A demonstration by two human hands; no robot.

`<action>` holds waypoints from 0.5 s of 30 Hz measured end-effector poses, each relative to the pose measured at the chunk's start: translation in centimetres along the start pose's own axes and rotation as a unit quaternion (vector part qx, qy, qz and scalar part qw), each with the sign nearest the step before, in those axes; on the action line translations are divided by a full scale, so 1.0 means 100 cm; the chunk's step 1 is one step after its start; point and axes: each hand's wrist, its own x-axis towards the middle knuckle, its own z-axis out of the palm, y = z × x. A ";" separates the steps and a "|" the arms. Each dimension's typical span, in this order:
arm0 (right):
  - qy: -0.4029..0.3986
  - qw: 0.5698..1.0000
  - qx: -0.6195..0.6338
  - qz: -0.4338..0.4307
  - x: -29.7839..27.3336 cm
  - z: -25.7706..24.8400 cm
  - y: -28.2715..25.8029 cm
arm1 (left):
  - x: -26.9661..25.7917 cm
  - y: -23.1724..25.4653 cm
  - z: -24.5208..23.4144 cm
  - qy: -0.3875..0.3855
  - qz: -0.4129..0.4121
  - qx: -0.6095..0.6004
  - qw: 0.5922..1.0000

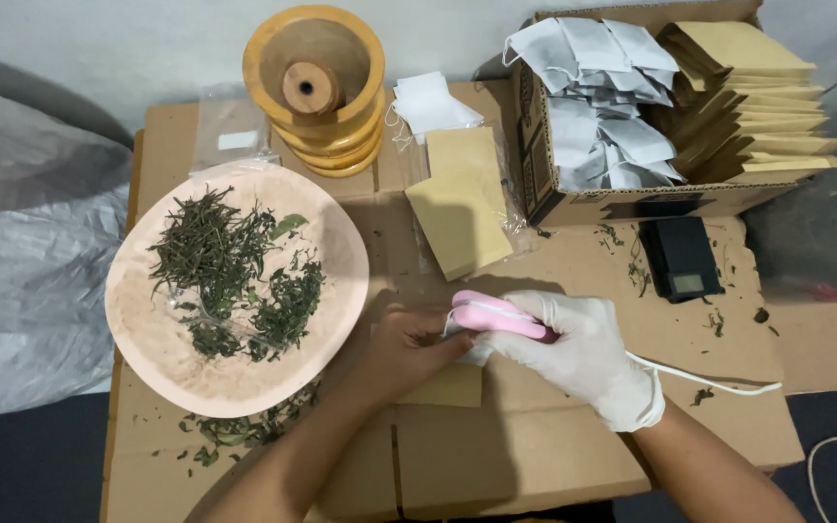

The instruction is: Manually sealing tea bags using a handheld heat sealer at a production workspace.

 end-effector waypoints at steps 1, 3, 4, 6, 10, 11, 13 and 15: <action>0.001 1.000 0.000 0.001 -0.002 0.001 0.015 | 0.003 0.009 0.002 -0.001 0.000 0.000 1.000; 0.015 0.999 0.029 0.032 -0.010 0.004 0.043 | 0.007 0.026 0.007 0.003 0.016 0.007 1.000; 0.014 0.999 0.029 0.035 -0.007 0.001 0.029 | 0.005 0.028 0.003 0.003 0.013 0.005 1.000; 0.025 0.991 0.090 0.092 0.002 -0.004 0.001 | 0.000 0.034 -0.005 -0.024 0.007 0.057 0.998; 0.062 0.989 0.111 0.074 0.016 -0.041 0.020 | -0.002 0.012 -0.009 -0.002 -0.048 -0.008 0.999; 0.048 0.993 0.080 0.073 0.015 -0.041 0.022 | 0.002 0.020 -0.007 0.019 -0.098 -0.040 0.994; 0.036 0.996 0.050 0.068 0.013 -0.034 0.020 | 0.011 0.032 -0.002 0.041 -0.144 -0.070 0.986; -0.016 0.998 0.001 0.065 0.001 -0.017 0.009 | 0.014 0.039 0.006 0.036 -0.158 -0.081 0.984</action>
